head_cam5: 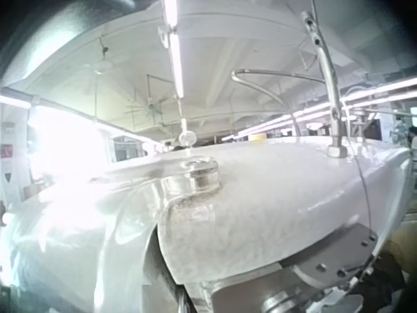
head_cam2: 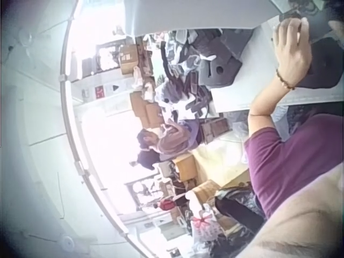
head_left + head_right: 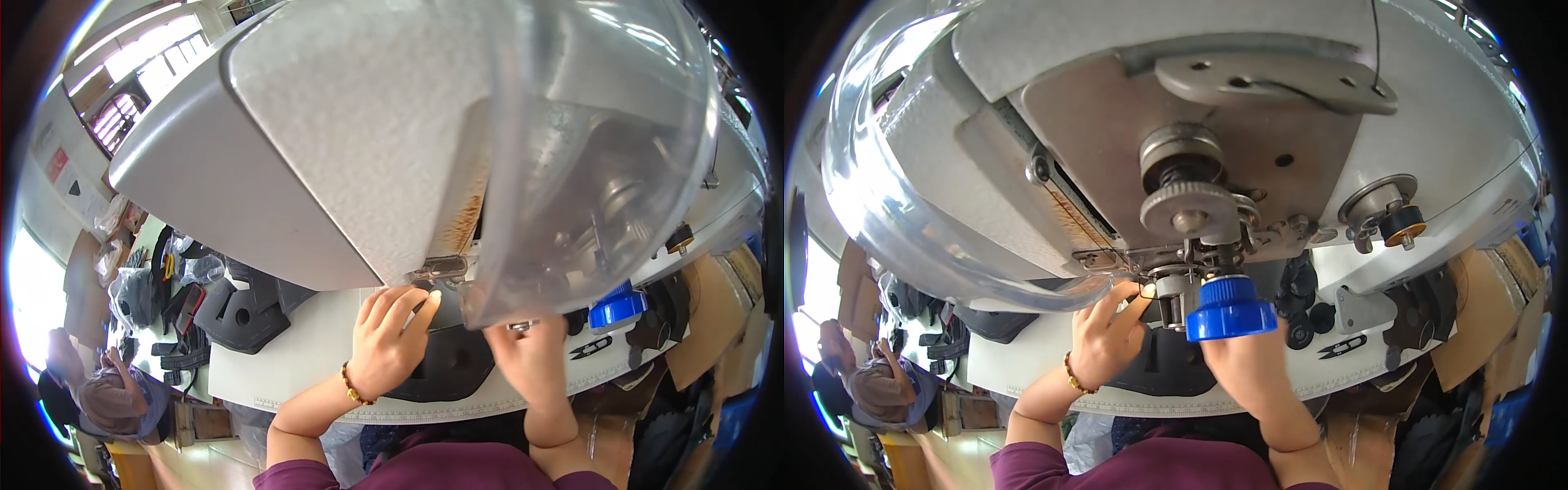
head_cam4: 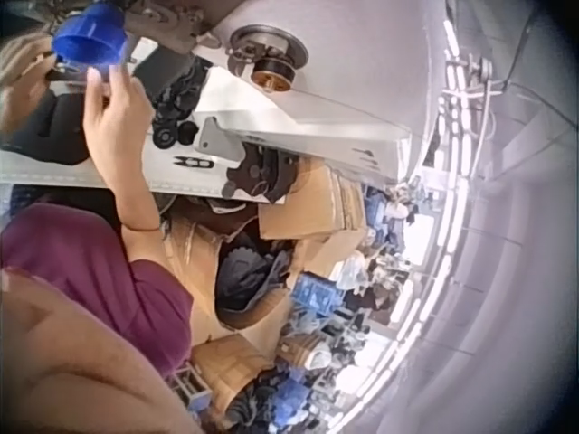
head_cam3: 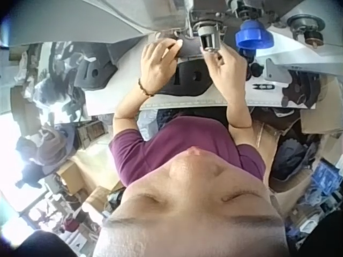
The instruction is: Sewing together components of a shoe upper using an industrial sewing machine.
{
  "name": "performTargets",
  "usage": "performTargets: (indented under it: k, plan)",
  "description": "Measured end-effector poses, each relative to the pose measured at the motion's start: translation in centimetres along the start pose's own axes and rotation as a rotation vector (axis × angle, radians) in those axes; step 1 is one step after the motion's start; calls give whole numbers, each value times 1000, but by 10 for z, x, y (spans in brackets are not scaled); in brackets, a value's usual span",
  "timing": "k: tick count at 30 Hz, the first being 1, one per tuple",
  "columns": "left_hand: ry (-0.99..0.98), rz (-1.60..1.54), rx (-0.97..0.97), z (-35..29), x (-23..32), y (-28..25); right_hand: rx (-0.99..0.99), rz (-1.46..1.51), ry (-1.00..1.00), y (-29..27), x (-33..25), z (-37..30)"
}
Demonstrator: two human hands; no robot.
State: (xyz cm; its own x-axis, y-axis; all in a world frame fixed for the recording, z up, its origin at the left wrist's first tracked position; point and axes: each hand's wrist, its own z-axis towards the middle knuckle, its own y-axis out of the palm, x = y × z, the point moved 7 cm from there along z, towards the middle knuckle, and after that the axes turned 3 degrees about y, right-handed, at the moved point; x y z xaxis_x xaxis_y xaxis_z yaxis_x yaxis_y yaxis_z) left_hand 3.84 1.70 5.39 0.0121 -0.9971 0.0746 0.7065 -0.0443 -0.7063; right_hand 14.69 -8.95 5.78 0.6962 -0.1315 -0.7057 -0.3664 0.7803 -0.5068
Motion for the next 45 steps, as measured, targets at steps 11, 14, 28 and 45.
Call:
performTargets:
  k: [11,14,28,45]
  plan:
    - [155,39,151,11,24,-1,58,-74,-396,-8,4,49]
    - [134,-12,136,10,19,-1,-39,110,-270,10,15,58]
    - [109,149,106,6,30,1,-490,930,327,80,74,60]
    - [106,-61,163,7,4,0,-4,584,-127,22,34,45]
